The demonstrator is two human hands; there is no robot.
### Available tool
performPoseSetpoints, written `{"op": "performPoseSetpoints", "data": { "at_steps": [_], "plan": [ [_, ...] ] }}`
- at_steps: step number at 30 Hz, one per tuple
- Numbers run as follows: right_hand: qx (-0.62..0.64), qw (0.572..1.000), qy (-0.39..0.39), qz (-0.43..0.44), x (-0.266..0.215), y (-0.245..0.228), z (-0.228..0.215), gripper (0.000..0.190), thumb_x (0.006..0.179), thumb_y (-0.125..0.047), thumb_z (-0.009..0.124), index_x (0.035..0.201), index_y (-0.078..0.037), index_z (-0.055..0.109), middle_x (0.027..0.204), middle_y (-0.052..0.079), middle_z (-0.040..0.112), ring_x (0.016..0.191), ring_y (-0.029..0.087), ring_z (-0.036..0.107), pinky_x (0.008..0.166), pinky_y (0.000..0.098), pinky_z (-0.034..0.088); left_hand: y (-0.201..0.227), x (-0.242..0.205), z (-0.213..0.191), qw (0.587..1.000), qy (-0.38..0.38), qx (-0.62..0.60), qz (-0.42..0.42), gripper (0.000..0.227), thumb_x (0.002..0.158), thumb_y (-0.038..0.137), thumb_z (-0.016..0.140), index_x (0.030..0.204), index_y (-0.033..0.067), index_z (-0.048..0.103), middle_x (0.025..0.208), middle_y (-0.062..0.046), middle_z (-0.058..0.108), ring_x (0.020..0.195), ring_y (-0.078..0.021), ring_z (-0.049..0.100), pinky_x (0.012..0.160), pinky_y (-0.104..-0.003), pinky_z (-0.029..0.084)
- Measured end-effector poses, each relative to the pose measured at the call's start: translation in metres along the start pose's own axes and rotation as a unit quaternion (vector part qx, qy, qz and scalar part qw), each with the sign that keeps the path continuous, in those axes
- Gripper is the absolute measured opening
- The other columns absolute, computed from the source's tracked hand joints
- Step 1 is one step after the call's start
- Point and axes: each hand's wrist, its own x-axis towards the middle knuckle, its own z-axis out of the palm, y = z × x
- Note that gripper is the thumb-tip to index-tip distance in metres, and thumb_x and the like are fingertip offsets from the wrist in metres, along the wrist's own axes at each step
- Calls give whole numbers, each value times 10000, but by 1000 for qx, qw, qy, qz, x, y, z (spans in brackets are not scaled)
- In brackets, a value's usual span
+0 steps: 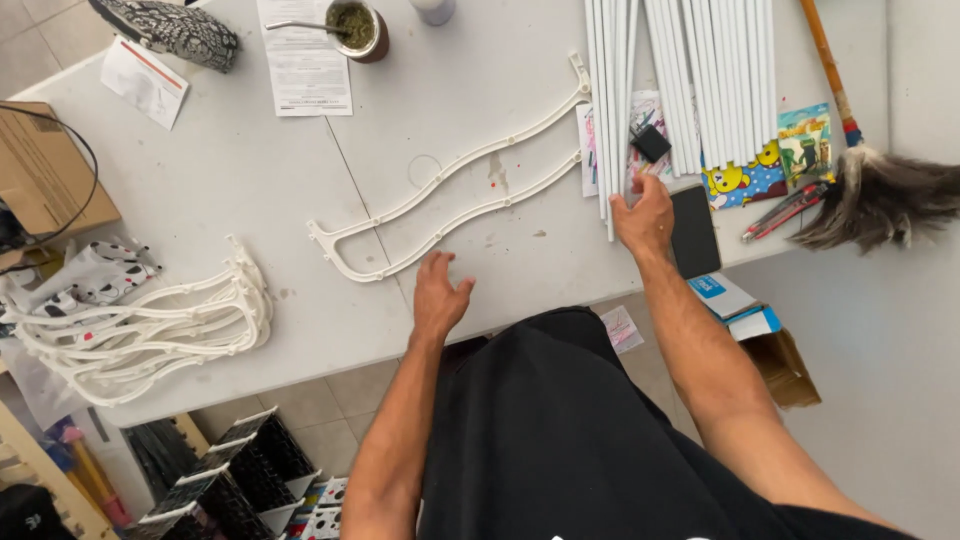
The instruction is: Assembling a plastic and metal shoe rack by inserting support rods into the side frames.
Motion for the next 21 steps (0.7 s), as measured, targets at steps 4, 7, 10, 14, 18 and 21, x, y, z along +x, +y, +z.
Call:
{"op": "performPoseSetpoints", "data": {
  "at_steps": [4,7,10,14,18,21],
  "plan": [
    [-32,999,-32,11,5,14,13,328,846,-292,830,1083,-116,687,943,49,692,957,328,715,839,486,556,16,26,3,993,60,98,39,674,840,208,795,1437,6,557,1549,-290,421,1447,-457,412,1171,-565,387],
    [-32,992,-89,81,16,18,14,387,879,-379,819,1151,-129,702,949,25,729,970,281,726,834,428,559,24,42,6,978,-45,201,37,748,864,292,760,1538,119,487,1643,-216,341,1528,-380,333,1212,-545,350],
    [-17,984,-137,113,22,30,11,383,836,-432,843,1088,-163,739,916,2,738,931,248,729,813,398,571,15,46,16,960,-93,261,23,822,872,368,705,1595,158,376,1670,-165,270,1558,-346,242,1180,-547,392],
    [94,971,-196,95,18,23,-5,294,894,-359,786,1083,-140,731,869,21,697,683,181,684,630,346,539,-8,35,12,954,-111,277,37,800,892,325,678,1603,143,362,1686,-130,247,1566,-313,226,1192,-530,387],
    [316,921,-219,54,-2,2,-18,126,959,-62,694,1029,33,651,799,108,570,507,127,590,394,236,489,-75,24,33,949,-66,294,93,572,934,150,614,1489,139,473,1594,-114,356,1494,-293,371,1112,-460,482],
    [320,916,-241,4,-30,-42,-50,104,918,5,714,996,43,658,815,168,619,540,188,640,447,283,555,-102,10,27,946,-33,307,97,279,916,70,581,1185,132,619,1322,-79,512,1228,-255,575,910,-418,560]
  ]
}}
